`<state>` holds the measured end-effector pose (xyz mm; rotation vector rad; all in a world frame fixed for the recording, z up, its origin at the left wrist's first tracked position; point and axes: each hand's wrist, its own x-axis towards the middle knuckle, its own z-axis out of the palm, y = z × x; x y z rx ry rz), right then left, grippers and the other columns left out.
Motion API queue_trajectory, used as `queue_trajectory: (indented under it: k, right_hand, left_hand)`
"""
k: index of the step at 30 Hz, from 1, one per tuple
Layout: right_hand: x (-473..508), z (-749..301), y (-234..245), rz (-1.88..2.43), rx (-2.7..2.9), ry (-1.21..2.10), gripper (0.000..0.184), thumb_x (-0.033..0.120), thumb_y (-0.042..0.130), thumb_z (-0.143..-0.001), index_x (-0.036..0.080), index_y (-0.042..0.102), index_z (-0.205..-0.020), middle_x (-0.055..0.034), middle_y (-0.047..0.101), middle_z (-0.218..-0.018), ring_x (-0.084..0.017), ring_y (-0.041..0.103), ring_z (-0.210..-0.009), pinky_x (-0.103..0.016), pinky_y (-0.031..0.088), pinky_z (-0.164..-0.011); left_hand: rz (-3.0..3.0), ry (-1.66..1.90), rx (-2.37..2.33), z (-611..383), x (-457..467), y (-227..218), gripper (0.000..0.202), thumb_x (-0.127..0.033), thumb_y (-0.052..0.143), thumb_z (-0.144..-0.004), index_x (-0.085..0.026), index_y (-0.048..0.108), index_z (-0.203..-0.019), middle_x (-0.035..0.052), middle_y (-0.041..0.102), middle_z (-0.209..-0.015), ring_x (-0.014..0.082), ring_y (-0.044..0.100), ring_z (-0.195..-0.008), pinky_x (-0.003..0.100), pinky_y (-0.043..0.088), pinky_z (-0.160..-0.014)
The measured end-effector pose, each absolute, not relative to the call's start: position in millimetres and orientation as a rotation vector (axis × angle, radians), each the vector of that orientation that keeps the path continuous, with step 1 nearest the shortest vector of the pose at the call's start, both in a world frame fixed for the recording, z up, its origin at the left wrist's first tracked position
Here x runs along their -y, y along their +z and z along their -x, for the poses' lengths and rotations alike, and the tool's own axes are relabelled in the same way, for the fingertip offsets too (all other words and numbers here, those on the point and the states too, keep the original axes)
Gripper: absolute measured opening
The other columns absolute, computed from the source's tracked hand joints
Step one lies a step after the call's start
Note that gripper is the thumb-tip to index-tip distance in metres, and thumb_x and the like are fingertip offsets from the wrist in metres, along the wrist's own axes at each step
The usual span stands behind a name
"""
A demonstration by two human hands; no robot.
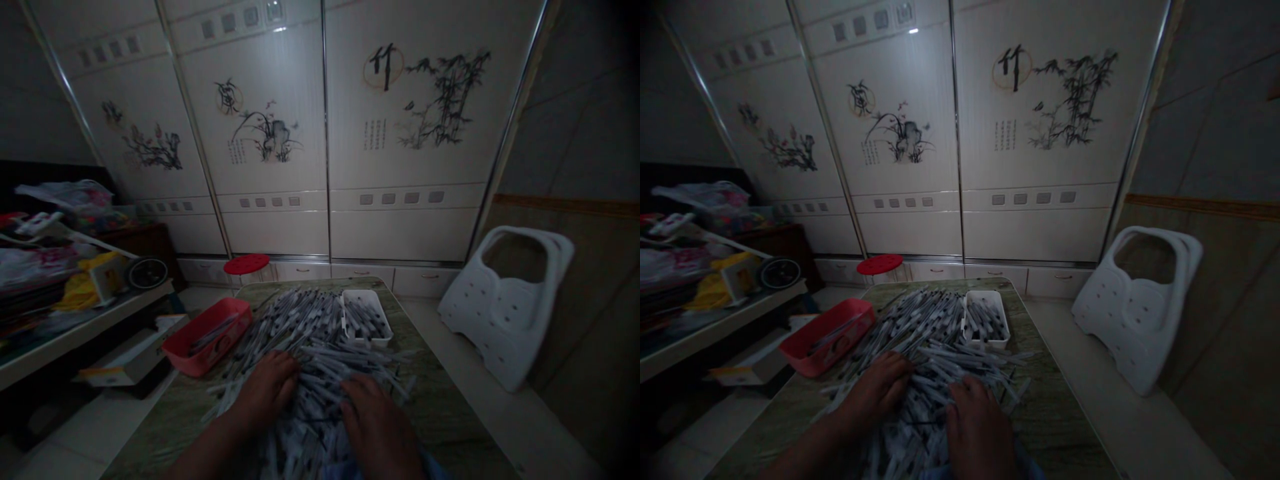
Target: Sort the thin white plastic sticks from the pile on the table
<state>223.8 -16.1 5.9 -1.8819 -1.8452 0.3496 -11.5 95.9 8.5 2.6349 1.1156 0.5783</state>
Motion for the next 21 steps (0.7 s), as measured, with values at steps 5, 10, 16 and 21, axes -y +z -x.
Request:
queue_trajectory:
  k: [5, 10, 16, 21]
  right_hand:
    - [21, -208, 11, 1.793, 1.900, 0.354, 0.032, 0.023, 0.053, -0.100, 0.029, 0.076, -0.120, -0.0086, 0.074, -0.118, -0.026, 0.071, -0.109, -0.035, 0.052, -0.094]
    - [24, -188, 15, 1.750, 2.174, 0.464, 0.025, 0.024, 0.064, -0.090, 0.029, 0.078, -0.110, -0.0072, 0.077, -0.111, -0.028, 0.074, -0.104, -0.032, 0.053, -0.082]
    - [23, -188, 7, 1.805, 2.213, 0.485, 0.028, 0.018, 0.065, -0.086, 0.026, 0.079, -0.108, -0.0088, 0.078, -0.114, -0.028, 0.074, -0.104, -0.032, 0.054, -0.082]
    - [19, -197, -4, 1.884, 2.021, 0.413, 0.027, 0.013, 0.057, -0.093, 0.024, 0.079, -0.104, -0.0094, 0.076, -0.112, -0.027, 0.072, -0.109, -0.035, 0.053, -0.092]
  left_hand:
    - [-2.570, 0.658, -1.221, 11, -98, 1, 0.026, -0.024, 0.046, -0.101, -0.026, 0.070, -0.110, 0.0094, 0.073, -0.107, 0.0289, 0.066, -0.104, 0.044, 0.050, -0.093]
    - [-2.518, 0.732, -1.357, 9, -107, -5, 0.027, -0.020, 0.050, -0.096, -0.023, 0.070, -0.115, 0.0120, 0.075, -0.115, 0.0325, 0.067, -0.109, 0.049, 0.050, -0.097]
    - [-2.472, 0.755, -1.446, 9, -114, -6, 0.029, -0.019, 0.053, -0.095, -0.023, 0.070, -0.118, 0.0117, 0.076, -0.118, 0.0318, 0.068, -0.114, 0.049, 0.051, -0.101]
    - [-2.420, 0.730, -1.567, 8, -128, -2, 0.030, -0.016, 0.053, -0.098, -0.023, 0.068, -0.122, 0.0120, 0.074, -0.126, 0.0288, 0.067, -0.122, 0.046, 0.051, -0.107]
